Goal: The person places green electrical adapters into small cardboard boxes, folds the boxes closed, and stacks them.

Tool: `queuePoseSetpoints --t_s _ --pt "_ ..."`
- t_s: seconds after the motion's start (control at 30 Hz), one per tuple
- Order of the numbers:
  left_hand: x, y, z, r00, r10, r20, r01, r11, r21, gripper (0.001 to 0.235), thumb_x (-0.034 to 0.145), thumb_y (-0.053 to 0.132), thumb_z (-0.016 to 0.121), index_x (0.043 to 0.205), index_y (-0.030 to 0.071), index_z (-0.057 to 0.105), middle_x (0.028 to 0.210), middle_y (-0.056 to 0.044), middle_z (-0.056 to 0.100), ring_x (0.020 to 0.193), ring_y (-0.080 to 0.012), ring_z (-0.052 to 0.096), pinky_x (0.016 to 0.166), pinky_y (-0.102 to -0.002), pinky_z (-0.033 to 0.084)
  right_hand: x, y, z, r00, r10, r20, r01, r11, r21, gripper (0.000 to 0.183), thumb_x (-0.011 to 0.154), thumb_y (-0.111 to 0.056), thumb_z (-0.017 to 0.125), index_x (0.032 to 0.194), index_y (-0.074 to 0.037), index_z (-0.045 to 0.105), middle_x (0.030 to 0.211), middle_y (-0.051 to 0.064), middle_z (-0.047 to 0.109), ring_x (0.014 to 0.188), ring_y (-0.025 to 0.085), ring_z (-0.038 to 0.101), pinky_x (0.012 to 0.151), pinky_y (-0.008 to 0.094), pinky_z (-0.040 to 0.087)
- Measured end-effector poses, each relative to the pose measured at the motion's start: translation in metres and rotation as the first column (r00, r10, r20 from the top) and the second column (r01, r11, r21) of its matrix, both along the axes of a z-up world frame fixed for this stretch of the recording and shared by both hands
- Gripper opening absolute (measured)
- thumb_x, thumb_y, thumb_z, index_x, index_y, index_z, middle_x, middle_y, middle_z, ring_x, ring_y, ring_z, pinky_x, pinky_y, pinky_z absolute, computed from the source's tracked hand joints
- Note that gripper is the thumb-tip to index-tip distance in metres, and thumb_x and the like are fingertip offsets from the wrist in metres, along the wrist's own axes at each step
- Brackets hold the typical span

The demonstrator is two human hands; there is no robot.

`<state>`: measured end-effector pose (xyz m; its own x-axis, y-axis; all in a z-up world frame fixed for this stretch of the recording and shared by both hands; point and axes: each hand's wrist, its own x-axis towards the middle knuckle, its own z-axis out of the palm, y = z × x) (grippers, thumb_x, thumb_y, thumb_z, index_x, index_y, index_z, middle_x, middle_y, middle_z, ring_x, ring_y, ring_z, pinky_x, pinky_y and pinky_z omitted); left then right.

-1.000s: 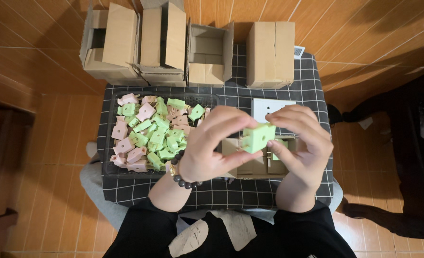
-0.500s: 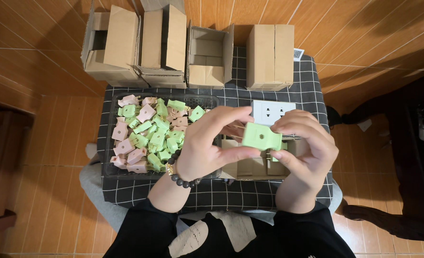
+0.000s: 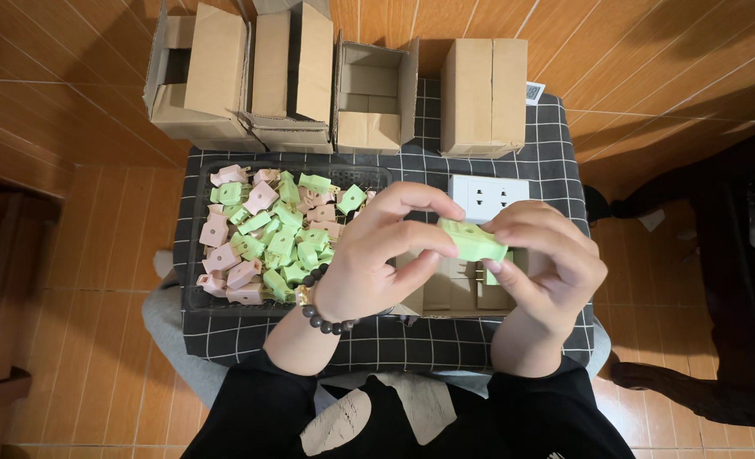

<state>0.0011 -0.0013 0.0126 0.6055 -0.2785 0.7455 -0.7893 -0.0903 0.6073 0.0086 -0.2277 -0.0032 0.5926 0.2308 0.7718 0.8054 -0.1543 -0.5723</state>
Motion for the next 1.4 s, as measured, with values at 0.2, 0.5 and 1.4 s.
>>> queuePoseSetpoints --t_s 0.2,0.5,1.4 --pt "0.001 0.001 -0.011 0.996 -0.038 0.085 0.034 0.998 0.052 0.047 0.101 0.001 0.082 0.139 0.010 0.057 0.133 -0.013 0.063 0.119 -0.0238 0.070 0.101 -0.032 0.069 -0.005 0.001 -0.001 0.992 -0.046 -0.120 0.051 0.998 0.041 0.031 0.097 -0.023 0.066 0.106 0.007 0.067 0.092 0.018 0.070 0.082 0.028 0.069 0.082 0.036 0.058" --pt "-0.001 -0.005 -0.021 0.996 -0.019 0.092 0.013 0.998 0.062 0.055 0.096 -0.009 0.083 0.141 0.007 0.057 0.127 -0.013 0.062 0.113 -0.0251 0.068 0.097 -0.034 0.064 -0.005 0.010 0.010 0.962 0.075 -0.261 -0.086 0.996 -0.030 0.036 0.105 -0.028 0.053 0.098 0.005 0.064 0.090 0.015 0.068 0.080 0.027 0.066 0.080 0.034 0.055" --pt "0.002 -0.001 -0.025 0.990 0.098 0.098 -0.110 0.985 0.132 0.061 0.093 0.031 0.091 0.139 0.010 0.056 0.121 -0.011 0.069 0.107 -0.0221 0.071 0.093 -0.032 0.067 -0.001 -0.003 -0.013 0.996 0.022 -0.081 -0.032 0.992 -0.123 0.034 0.098 -0.022 0.069 0.121 0.003 0.064 0.114 0.018 0.070 0.105 0.029 0.072 0.098 0.036 0.062"
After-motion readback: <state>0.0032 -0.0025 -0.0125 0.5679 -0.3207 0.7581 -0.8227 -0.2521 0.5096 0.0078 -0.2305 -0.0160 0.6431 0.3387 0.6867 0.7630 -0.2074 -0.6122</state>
